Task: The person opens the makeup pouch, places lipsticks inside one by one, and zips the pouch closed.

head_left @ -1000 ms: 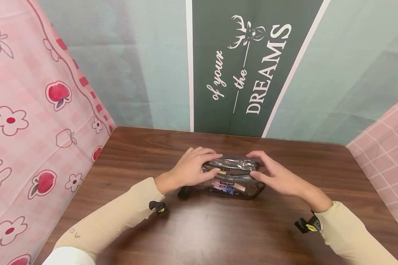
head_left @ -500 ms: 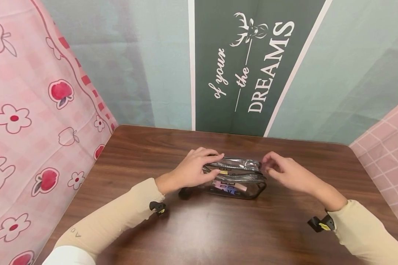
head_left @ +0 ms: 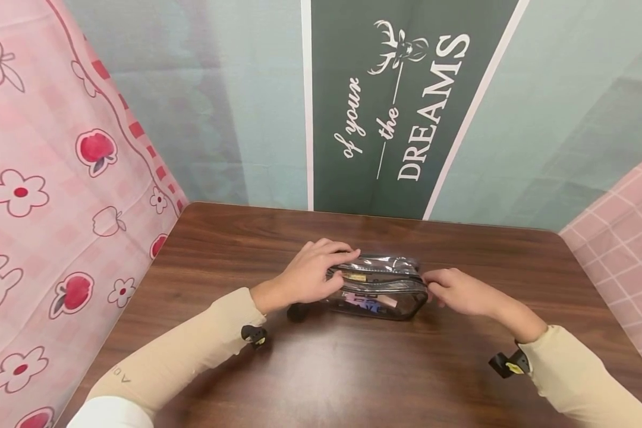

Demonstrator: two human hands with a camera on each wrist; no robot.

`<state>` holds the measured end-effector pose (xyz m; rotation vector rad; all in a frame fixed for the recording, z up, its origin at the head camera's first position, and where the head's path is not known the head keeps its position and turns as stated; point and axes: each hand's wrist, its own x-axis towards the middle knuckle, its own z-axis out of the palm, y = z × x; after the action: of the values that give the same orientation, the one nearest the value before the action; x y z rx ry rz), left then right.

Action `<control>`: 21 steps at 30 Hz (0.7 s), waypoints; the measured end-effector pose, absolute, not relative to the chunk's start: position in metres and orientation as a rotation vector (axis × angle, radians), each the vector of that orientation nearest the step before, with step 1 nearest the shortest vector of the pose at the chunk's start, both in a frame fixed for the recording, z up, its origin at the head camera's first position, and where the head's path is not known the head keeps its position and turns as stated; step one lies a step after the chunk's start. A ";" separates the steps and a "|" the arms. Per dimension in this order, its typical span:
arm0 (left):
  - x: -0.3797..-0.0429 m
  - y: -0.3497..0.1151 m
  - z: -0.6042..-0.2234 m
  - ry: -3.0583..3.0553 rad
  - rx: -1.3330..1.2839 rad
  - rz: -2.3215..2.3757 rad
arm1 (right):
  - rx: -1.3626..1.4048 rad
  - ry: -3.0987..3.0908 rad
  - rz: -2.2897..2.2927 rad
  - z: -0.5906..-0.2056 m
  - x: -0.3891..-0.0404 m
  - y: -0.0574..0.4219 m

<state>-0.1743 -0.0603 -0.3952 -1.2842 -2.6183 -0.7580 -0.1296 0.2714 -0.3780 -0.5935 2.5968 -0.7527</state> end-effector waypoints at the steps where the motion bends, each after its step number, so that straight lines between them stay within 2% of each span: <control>1: -0.174 -0.060 -0.395 -2.622 -1.283 -0.751 | -0.592 2.585 -0.760 -0.380 -0.130 0.272; 21: -0.176 -0.061 -0.397 -2.627 -1.275 -0.763 | -0.607 2.366 -0.934 -0.398 -0.133 0.278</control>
<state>-0.1764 -0.0607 -0.3972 -1.2747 -2.6270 -0.7635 -0.1329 0.2780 -0.3983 -0.6069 2.3656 -0.9342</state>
